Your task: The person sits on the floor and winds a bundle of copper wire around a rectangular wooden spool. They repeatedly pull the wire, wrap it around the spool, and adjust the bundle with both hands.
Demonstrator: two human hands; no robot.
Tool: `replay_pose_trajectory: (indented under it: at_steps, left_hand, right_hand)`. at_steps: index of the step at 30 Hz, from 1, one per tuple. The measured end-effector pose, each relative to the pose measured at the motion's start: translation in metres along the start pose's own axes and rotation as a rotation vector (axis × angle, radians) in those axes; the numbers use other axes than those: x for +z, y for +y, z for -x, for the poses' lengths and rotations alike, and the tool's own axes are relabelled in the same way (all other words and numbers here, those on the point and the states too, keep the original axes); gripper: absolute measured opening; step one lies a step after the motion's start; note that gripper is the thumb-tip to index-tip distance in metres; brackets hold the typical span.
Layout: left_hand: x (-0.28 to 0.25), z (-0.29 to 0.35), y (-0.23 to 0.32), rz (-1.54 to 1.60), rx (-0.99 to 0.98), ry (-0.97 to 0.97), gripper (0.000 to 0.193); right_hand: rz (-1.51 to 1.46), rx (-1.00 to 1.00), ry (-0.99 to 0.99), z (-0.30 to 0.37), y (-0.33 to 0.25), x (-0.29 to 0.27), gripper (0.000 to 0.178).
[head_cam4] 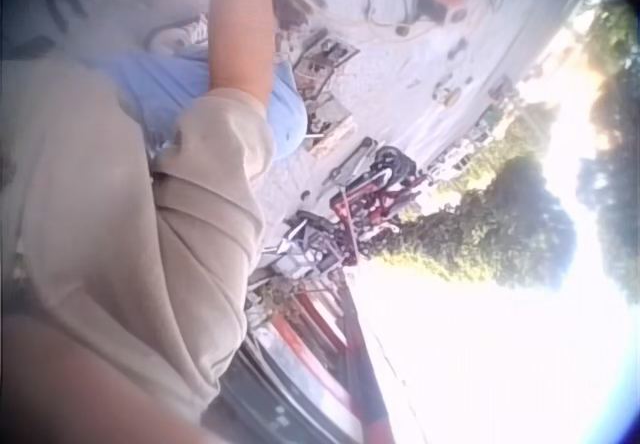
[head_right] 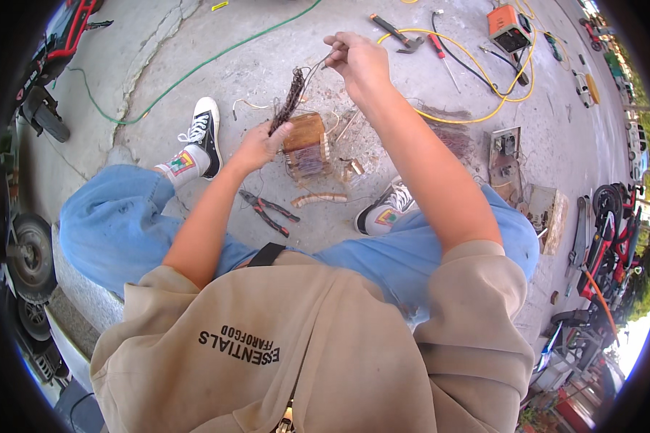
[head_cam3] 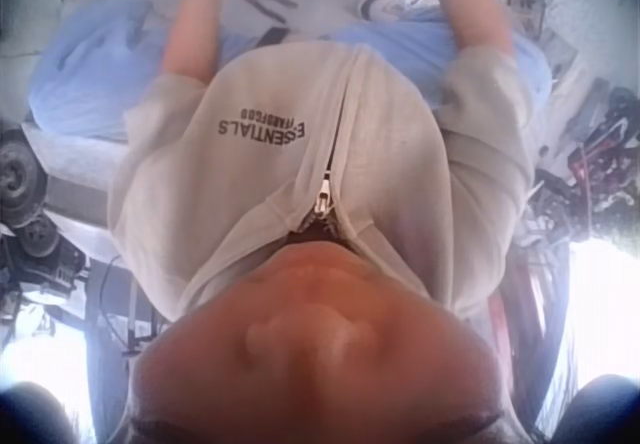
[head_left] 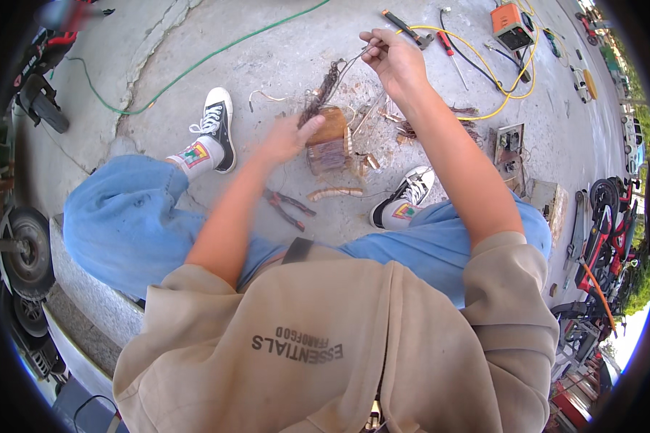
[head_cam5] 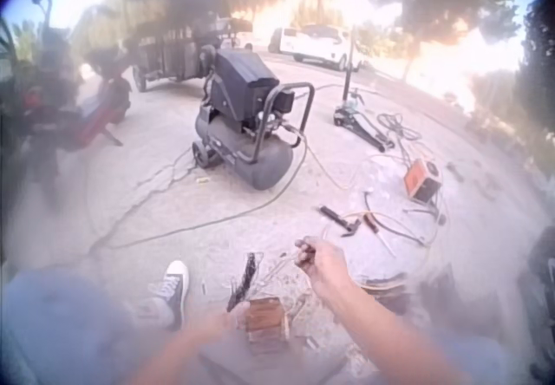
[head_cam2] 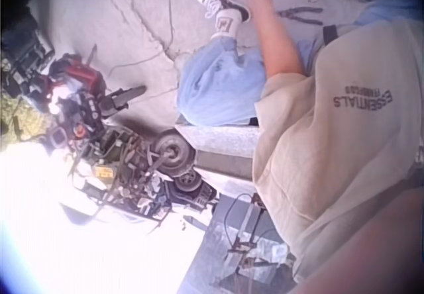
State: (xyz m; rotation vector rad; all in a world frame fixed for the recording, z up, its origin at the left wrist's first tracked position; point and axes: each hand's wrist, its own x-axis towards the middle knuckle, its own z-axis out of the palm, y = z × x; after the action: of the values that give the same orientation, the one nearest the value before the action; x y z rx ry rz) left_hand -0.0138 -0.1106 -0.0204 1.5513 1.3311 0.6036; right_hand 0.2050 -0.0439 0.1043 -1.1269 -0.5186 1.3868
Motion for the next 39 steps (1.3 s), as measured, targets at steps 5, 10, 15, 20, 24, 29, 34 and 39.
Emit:
replay_pose_trajectory:
  at_steps: [5,10,15,20,24,29,34,39]
  left_hand:
    - [0.008,0.02,0.044,0.188,-0.233,-0.171,0.051]
    - [-0.002,0.014,0.015,0.666,-0.272,-0.235,0.046]
    - [-0.003,0.016,0.014,0.51,-0.261,-0.345,0.046]
    - [0.009,0.018,0.024,0.493,-0.278,-0.437,0.048]
    - [-0.001,0.014,0.031,0.523,-0.37,-0.485,0.049]
    - [-0.001,-0.016,0.028,0.029,-0.2,-0.524,0.05]
    - [0.004,-0.027,0.061,-0.548,0.018,-0.711,0.059]
    - [0.027,-0.016,0.076,-0.766,0.243,-0.828,0.058]
  right_hand:
    - [0.043,-0.08,-0.111,0.011,-0.01,0.021,0.016]
    - [0.156,-0.143,-0.154,0.019,-0.005,0.021,0.017]
    - [0.196,-0.081,-0.099,0.013,-0.005,0.009,0.019]
    - [0.139,-0.027,-0.184,0.007,0.005,-0.001,0.031]
    - [0.686,-0.36,-0.165,0.009,0.029,-0.006,0.041]
    - [1.223,-0.863,-0.488,0.024,-0.009,-0.005,0.027]
    - [1.353,-0.957,-0.75,0.052,-0.039,-0.006,0.026]
    - [1.277,-0.264,-0.847,0.053,-0.051,0.003,0.048]
